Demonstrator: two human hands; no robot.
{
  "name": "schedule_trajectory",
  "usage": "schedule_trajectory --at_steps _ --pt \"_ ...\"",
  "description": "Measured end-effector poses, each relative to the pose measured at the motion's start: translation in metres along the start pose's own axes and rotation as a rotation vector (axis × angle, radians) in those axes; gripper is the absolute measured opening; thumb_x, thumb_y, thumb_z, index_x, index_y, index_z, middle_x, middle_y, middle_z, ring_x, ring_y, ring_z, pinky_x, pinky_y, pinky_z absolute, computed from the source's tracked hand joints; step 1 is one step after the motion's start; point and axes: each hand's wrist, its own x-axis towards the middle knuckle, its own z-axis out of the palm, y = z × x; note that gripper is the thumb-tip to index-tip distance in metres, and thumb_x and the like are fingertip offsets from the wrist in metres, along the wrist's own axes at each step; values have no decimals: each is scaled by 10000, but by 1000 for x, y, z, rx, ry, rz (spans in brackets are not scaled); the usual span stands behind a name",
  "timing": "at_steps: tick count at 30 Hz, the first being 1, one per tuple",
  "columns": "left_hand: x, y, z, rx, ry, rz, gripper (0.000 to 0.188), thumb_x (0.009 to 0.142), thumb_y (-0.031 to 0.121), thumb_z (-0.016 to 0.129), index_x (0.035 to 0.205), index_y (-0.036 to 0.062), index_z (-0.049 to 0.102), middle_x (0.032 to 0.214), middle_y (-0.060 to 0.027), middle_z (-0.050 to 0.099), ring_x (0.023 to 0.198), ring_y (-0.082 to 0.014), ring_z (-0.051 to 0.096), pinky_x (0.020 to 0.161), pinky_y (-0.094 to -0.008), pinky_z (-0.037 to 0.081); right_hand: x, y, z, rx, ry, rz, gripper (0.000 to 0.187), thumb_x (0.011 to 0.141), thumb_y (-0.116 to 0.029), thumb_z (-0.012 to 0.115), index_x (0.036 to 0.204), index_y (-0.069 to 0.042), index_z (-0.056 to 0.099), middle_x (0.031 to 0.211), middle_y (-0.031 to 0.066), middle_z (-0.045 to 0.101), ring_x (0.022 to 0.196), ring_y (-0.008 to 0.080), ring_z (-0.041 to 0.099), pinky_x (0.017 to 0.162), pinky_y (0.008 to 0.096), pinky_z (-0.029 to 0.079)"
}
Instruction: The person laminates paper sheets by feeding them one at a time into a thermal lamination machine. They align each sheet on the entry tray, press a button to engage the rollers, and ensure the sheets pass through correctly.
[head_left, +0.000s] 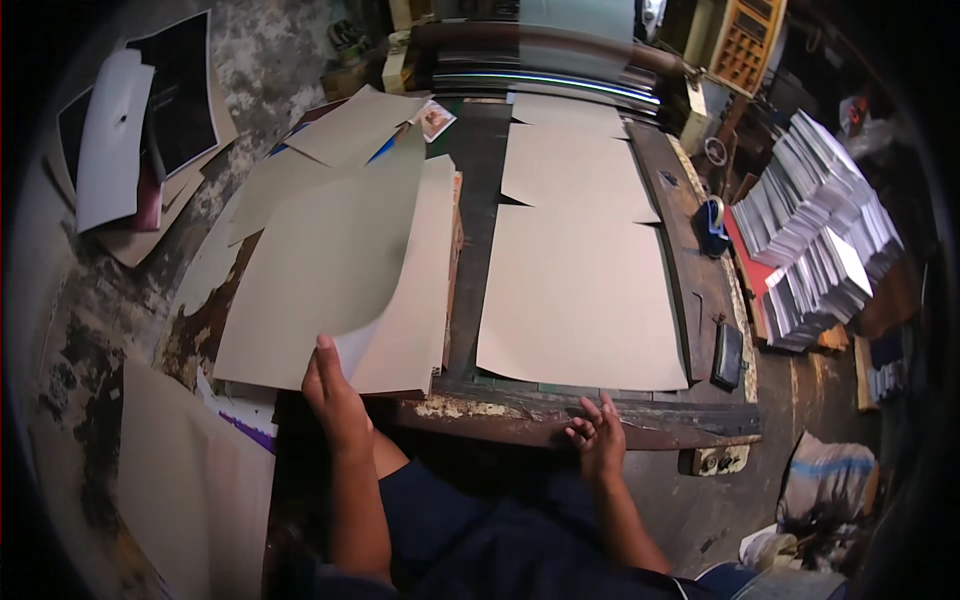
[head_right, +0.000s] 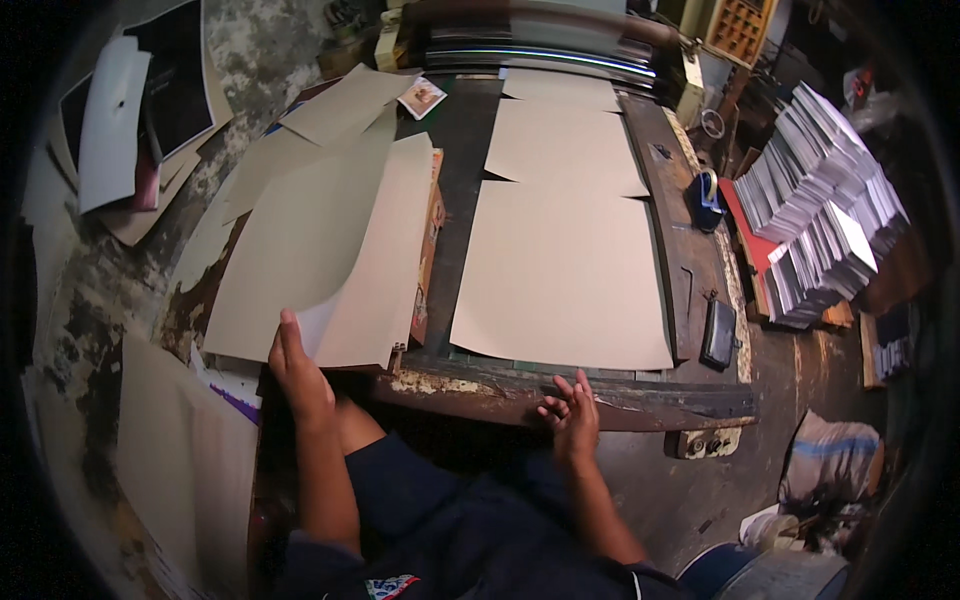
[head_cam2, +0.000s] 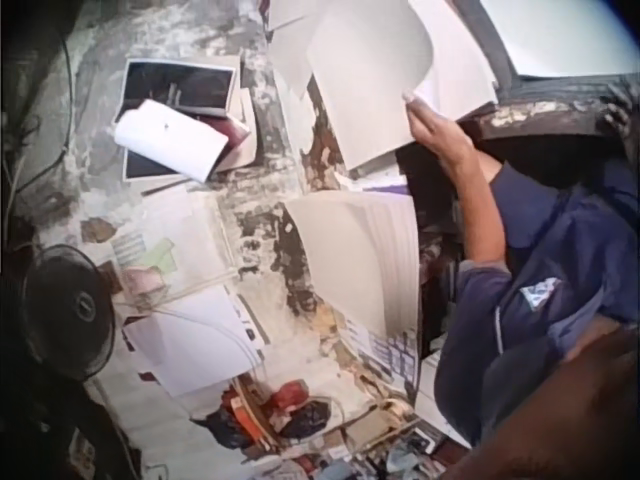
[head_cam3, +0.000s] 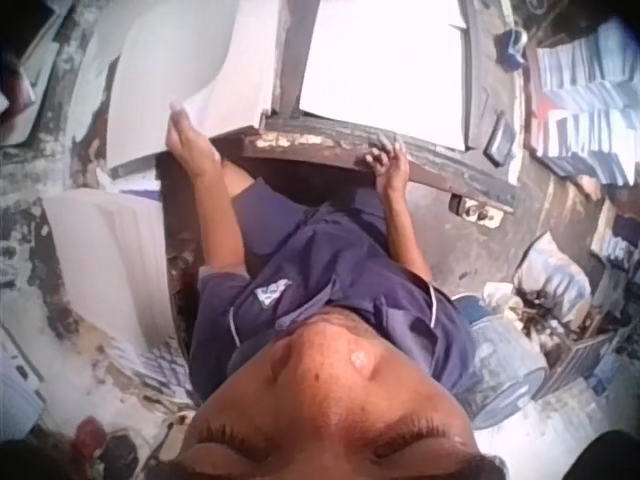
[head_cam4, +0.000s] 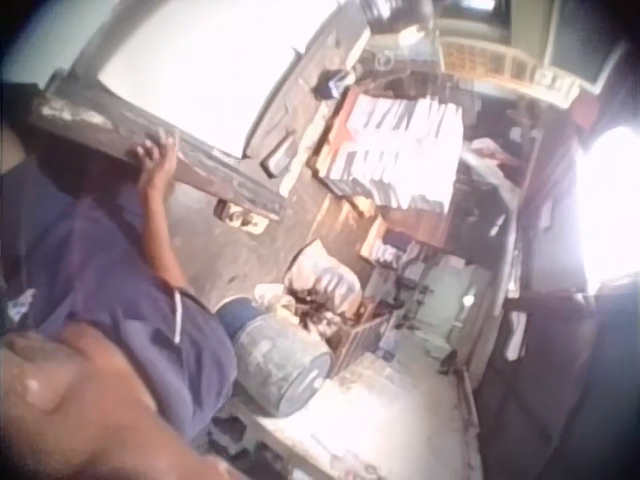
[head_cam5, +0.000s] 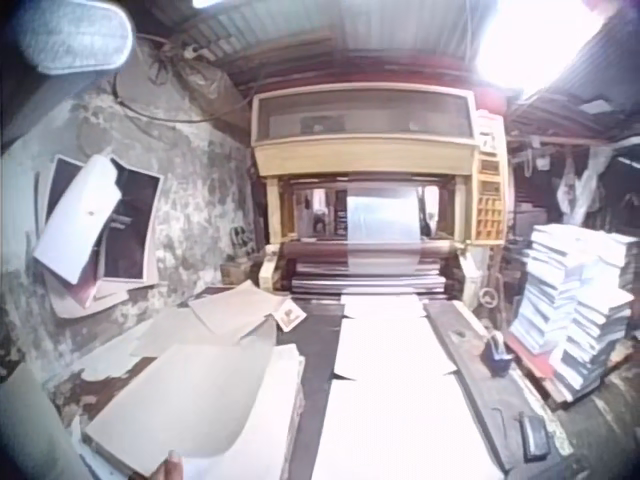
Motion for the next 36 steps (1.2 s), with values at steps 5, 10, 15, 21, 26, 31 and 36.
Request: schedule_trajectory --at_steps 5,10,15,21,26,31,36 --pt "-29 12 -2 532 -341 220 421 1028 329 489 913 -22 690 897 -85 714 882 -196 641 1051 -388 387 -2 -4 5 -40 -181 60 550 1008 -342 477 1445 -23 383 1172 126 635 854 158 620 762 333 555" --pt "-37 25 4 463 -867 418 375 984 328 556 768 51 688 729 -47 729 816 -210 719 1165 -551 192 -10 -20 19 -2 -341 47 641 977 -401 524 1454 -5 361 1191 133 624 916 182 634 800 342 543" --pt "-45 32 6 418 -1232 441 345 951 371 605 747 118 720 697 18 724 955 -220 725 1187 -571 95 -17 -23 20 -2 -373 55 738 866 -393 653 1433 -24 359 1253 154 560 1013 240 604 820 403 537" --pt "-25 26 0 593 -1107 510 334 825 415 743 980 119 736 1128 -60 706 1269 -336 546 1178 -561 137 -20 -14 -9 -169 -270 220 371 891 -285 640 1102 15 581 888 111 631 723 188 604 657 312 492" --pt "10 13 -14 711 -947 476 652 624 420 871 1142 74 680 1288 -102 641 1329 -380 481 1125 -549 290 -46 6 -39 -268 -315 306 366 944 -336 572 1049 14 594 849 125 652 703 200 618 615 300 432" --pt "17 -9 -23 681 -897 375 578 611 303 892 1098 60 697 1197 -89 694 1282 -339 542 1117 -499 319 -73 11 -46 -279 -305 325 386 959 -336 563 1099 23 582 917 148 666 796 229 655 651 316 444" --pt "24 -12 -27 595 -921 150 508 657 274 886 1073 45 704 1184 -126 695 1300 -323 528 1144 -485 278 -95 8 -43 -280 -275 364 392 990 -317 528 1156 36 560 991 160 659 858 256 661 698 332 463"
